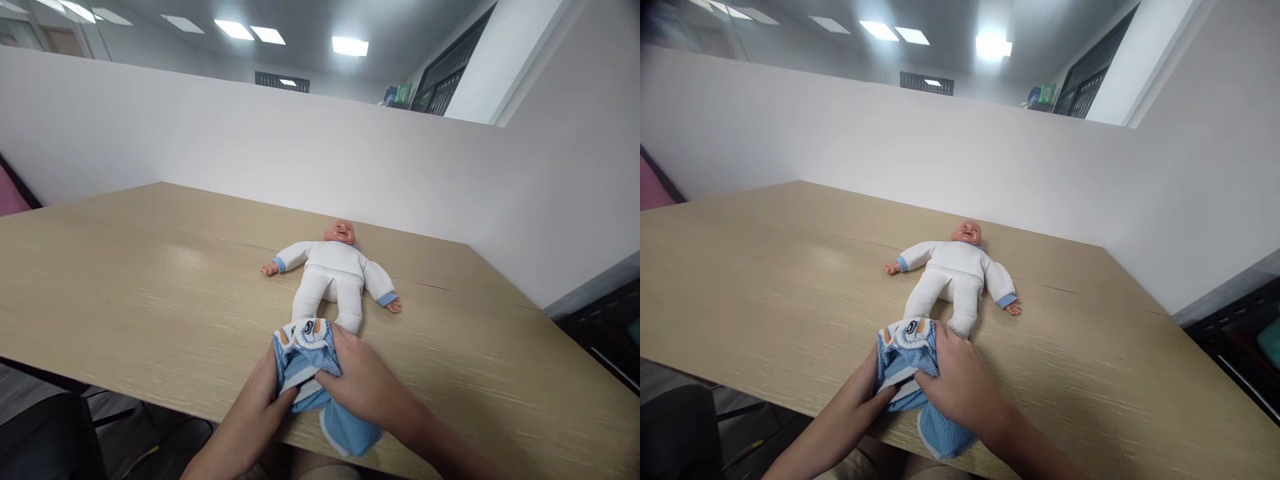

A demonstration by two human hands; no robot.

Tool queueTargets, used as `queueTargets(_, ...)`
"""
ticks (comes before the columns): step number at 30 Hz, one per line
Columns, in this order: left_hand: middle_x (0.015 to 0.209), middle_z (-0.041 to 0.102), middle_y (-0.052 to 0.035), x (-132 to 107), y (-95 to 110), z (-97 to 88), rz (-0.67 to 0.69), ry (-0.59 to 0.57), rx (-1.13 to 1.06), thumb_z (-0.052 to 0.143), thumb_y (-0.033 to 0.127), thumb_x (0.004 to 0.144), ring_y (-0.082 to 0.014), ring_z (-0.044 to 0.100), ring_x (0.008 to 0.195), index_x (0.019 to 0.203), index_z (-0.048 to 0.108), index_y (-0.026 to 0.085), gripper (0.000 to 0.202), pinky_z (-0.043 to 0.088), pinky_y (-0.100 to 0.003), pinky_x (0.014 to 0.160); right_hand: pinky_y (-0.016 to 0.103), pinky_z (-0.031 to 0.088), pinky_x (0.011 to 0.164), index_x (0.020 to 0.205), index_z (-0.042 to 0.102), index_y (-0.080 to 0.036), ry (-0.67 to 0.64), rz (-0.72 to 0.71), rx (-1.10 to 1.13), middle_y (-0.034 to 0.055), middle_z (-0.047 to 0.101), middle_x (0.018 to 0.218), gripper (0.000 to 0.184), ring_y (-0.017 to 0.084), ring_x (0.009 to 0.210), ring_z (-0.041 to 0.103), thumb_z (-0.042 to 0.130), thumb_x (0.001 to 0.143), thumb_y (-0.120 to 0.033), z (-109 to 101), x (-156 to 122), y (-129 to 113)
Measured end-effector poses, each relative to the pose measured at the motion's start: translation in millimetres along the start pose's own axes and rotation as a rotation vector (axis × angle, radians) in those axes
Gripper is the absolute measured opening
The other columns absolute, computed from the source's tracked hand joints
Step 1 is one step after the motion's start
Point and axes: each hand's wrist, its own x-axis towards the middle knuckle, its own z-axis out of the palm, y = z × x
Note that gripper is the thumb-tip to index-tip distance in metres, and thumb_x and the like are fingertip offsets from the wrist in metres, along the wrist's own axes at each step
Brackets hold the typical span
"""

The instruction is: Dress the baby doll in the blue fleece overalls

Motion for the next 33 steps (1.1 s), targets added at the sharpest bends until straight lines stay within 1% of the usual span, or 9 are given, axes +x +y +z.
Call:
queueTargets(1,0.164,0.045,-0.0177,1.5,1.0,1.3,0.008,0.013,-0.047,0.054,0.030,0.098,-0.0313,0.035,0.158,0.157,0.035,0.020,0.063,0.024,-0.049,0.132,0.040,0.052,0.099,0.120,0.063,-0.023,0.025,-0.003,0.036,0.0108,0.073,0.123,0.037,0.031,0.116,0.068,0.069,0.083,-0.021,0.3,-0.2,2.6)
queueTargets(5,0.151,0.055,-0.0176,13.4,11.1,2.3,0.034,0.114,-0.099,0.050,0.037,0.105,-0.0303,0.055,0.140,0.147,0.037,0.019,0.048,0.038,-0.045,0.121,0.044,0.055,0.101,0.120,0.064,-0.024,0.092,-0.004,0.204,0.0095,0.076,0.121,0.040,0.033,0.116,0.071,0.067,0.082,-0.013,-1.9,2.7,12.2)
queueTargets(8,0.150,0.056,-0.0151,27.6,16.9,-2.2,0.104,0.178,-0.072,0.050,0.037,0.106,-0.0279,0.058,0.135,0.143,0.043,0.020,0.042,0.041,-0.041,0.117,0.042,0.057,0.100,0.123,0.064,-0.027,0.107,-0.049,0.318,0.0085,0.077,0.122,0.042,0.032,0.112,0.073,0.070,0.083,-0.014,-4.6,9.1,18.1)
queueTargets(18,0.145,0.064,-0.0127,63.6,14.0,-25.7,0.229,0.087,-0.039,0.055,0.027,0.101,-0.0262,0.061,0.128,0.138,0.057,0.017,0.039,0.045,-0.037,0.115,0.038,0.057,0.097,0.118,0.067,-0.021,0.187,-0.137,0.370,0.0055,0.079,0.115,0.038,0.026,0.105,0.073,0.069,0.081,-0.013,-2.8,26.8,27.7)
queueTargets(22,0.150,0.063,-0.0131,67.4,11.4,-24.5,0.221,0.102,-0.085,0.057,0.032,0.102,-0.0278,0.060,0.134,0.141,0.059,0.016,0.042,0.045,-0.038,0.117,0.043,0.058,0.092,0.108,0.070,-0.022,0.218,-0.135,0.346,0.0072,0.079,0.107,0.029,0.030,0.098,0.073,0.073,0.079,-0.018,-3.1,30.9,33.4)
queueTargets(26,0.149,0.065,-0.0143,75.6,5.0,-24.6,0.230,0.096,-0.159,0.058,0.042,0.102,-0.0315,0.062,0.135,0.142,0.062,0.016,0.047,0.045,-0.043,0.120,0.048,0.060,0.089,0.098,0.072,-0.023,0.222,-0.224,0.337,0.0104,0.079,0.100,0.023,0.034,0.091,0.073,0.080,0.077,-0.023,-5.3,36.5,39.3)
queueTargets(28,0.149,0.066,-0.0155,80.4,3.6,-27.4,0.235,0.091,-0.131,0.059,0.045,0.102,-0.0330,0.062,0.136,0.140,0.064,0.016,0.049,0.042,-0.046,0.123,0.049,0.059,0.097,0.107,0.073,-0.022,0.179,-0.252,0.330,0.0109,0.079,0.109,0.028,0.034,0.100,0.073,0.078,0.079,-0.019,-10.3,37.0,41.0)
queueTargets(30,0.155,0.061,-0.0160,84.6,4.8,-32.1,0.242,0.067,-0.108,0.059,0.048,0.102,-0.0343,0.056,0.144,0.146,0.061,0.016,0.054,0.038,-0.048,0.127,0.051,0.053,0.110,0.124,0.070,-0.021,0.119,-0.246,0.316,0.0113,0.076,0.125,0.043,0.035,0.116,0.070,0.076,0.081,-0.017,-18.4,35.5,44.2)
queueTargets(33,0.168,0.048,-0.0136,87.6,10.0,-42.2,0.226,0.012,-0.098,0.060,0.051,0.102,-0.0352,0.042,0.156,0.158,0.049,0.019,0.066,0.034,-0.048,0.131,0.053,0.037,0.126,0.154,0.050,-0.023,-0.056,-0.211,0.376,0.0124,0.059,0.156,0.077,0.035,0.145,0.053,0.082,0.085,-0.023,-31.2,31.8,56.0)
